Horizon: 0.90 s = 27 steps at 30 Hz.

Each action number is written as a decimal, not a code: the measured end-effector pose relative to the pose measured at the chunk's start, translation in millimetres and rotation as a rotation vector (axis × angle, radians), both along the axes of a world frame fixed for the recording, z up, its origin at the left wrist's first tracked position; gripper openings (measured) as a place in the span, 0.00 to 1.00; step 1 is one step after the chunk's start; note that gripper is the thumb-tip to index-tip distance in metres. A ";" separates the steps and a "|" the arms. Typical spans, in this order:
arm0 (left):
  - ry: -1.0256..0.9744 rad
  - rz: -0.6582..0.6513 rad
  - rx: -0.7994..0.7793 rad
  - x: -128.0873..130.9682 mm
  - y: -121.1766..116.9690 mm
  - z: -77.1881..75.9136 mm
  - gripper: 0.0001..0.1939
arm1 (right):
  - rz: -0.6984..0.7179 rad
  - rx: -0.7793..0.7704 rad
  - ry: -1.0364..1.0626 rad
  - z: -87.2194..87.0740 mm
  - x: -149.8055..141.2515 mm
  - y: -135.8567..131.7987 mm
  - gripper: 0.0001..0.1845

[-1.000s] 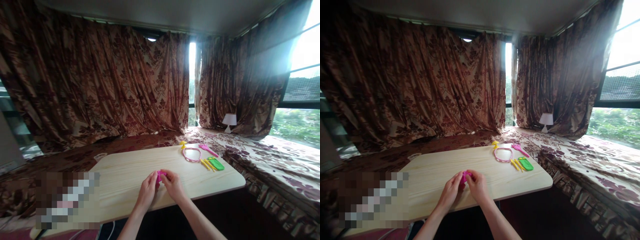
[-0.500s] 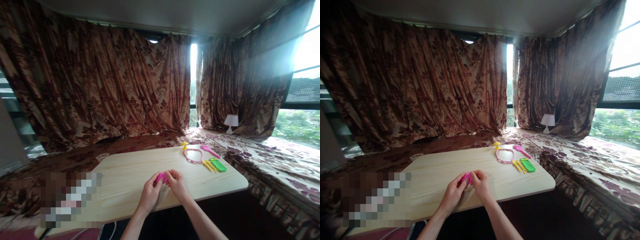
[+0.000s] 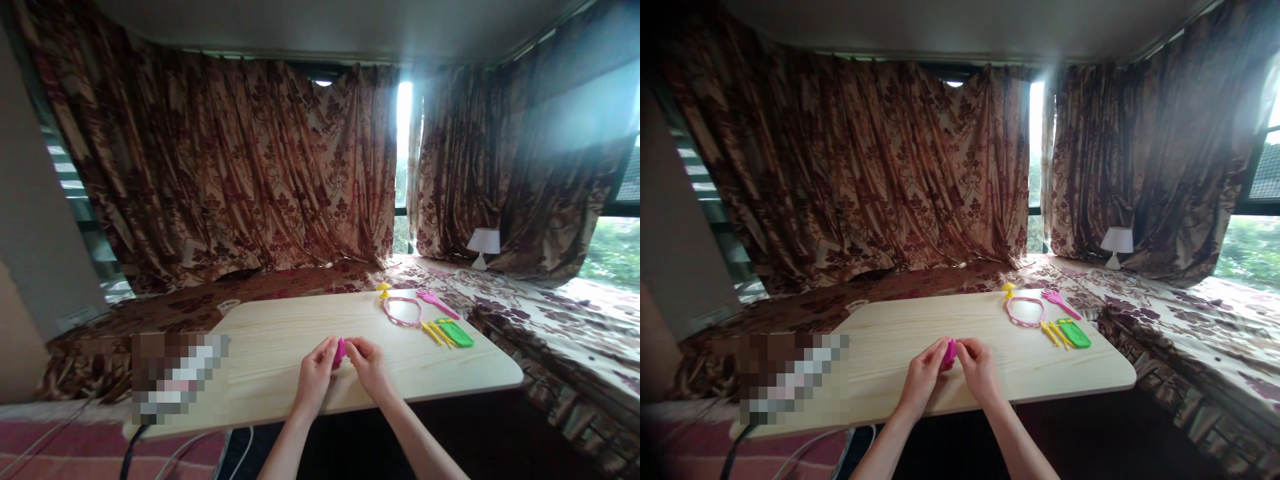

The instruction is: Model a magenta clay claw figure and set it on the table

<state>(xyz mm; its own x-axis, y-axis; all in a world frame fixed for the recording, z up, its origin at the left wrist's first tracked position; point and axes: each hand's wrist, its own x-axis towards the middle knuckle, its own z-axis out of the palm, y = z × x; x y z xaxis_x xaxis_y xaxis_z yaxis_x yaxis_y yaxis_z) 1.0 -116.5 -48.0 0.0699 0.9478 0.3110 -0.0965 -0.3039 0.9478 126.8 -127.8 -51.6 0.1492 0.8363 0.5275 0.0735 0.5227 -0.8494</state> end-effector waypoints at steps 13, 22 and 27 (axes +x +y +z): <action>-0.078 0.068 -0.054 -6.0 11.3 -5.7 0.21 | 0.046 0.069 -0.177 4.3 -8.8 -10.9 0.20; -0.008 -0.105 -0.015 -2.5 -5.6 9.8 0.19 | -0.034 0.093 -0.210 -1.6 -5.4 -5.5 0.12; -0.003 -0.124 -0.029 -3.0 -2.1 7.9 0.17 | -0.023 0.079 -0.196 -5.2 -3.6 -2.0 0.08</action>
<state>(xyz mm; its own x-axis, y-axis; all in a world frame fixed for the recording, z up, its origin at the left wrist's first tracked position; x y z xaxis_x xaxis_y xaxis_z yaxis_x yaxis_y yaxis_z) -2.0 -118.5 -40.1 0.1862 0.9407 0.2835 -0.1344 -0.2615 0.9558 123.2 -129.8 -56.9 0.0559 0.7890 0.6118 0.2459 0.5831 -0.7743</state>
